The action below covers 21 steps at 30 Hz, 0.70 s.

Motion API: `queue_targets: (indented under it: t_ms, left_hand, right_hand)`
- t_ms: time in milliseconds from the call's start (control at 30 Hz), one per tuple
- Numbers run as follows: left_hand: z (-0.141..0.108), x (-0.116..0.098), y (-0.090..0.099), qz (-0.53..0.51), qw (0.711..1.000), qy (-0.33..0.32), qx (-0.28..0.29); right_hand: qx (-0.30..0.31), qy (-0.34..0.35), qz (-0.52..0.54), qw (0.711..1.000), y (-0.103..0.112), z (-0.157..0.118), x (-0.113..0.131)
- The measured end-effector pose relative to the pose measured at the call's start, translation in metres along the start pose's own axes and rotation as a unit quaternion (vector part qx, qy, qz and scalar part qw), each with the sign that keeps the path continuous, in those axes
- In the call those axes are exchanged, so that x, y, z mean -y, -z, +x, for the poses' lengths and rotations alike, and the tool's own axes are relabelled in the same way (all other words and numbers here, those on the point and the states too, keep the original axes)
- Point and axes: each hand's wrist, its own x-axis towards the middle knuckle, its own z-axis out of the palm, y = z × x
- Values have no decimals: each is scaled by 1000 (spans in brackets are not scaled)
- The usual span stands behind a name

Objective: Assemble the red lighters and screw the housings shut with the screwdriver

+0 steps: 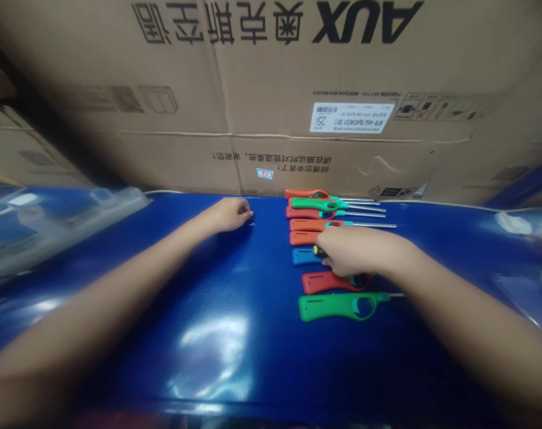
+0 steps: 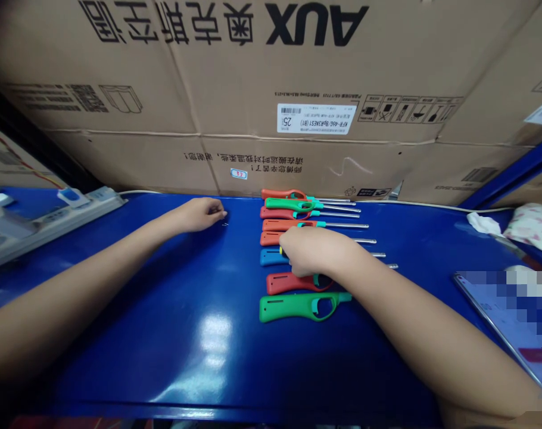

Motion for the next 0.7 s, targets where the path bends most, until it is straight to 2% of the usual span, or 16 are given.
queue_targets:
  t_ms: [167, 333, 400, 500, 567, 600, 700]
  left_hand:
    - [-2, -6, -1, -15, 1000, 5, 19]
    - [-2, -4, 0, -19, 1000, 0, 16]
    - [-3, -4, 1, -19, 1000, -10, 3]
    - [-8, -11, 3, -16, 998, -38, -53]
    - [-15, -22, 3, -21, 990, -100, -101]
    - [-18, -28, 3, -28, 980, -154, -122]
    - [-30, -49, -6, -54, 942, -305, -127]
  right_hand:
    - [-6, 2, -1, 1000, -1, -1, -1]
    - [0, 2, 0, 1000, -1, -2, -1]
    - [3, -1, -3, 1000, -1, -2, -1]
    - [1, 3, -4, 1000, 0, -1, -2]
    - [-1, 7, 3, 1000, 0, 0, -4]
    - [0, 9, 9, 1000, -1, 0, -6]
    - [1, 22, 16, 1000, -2, 1, -14]
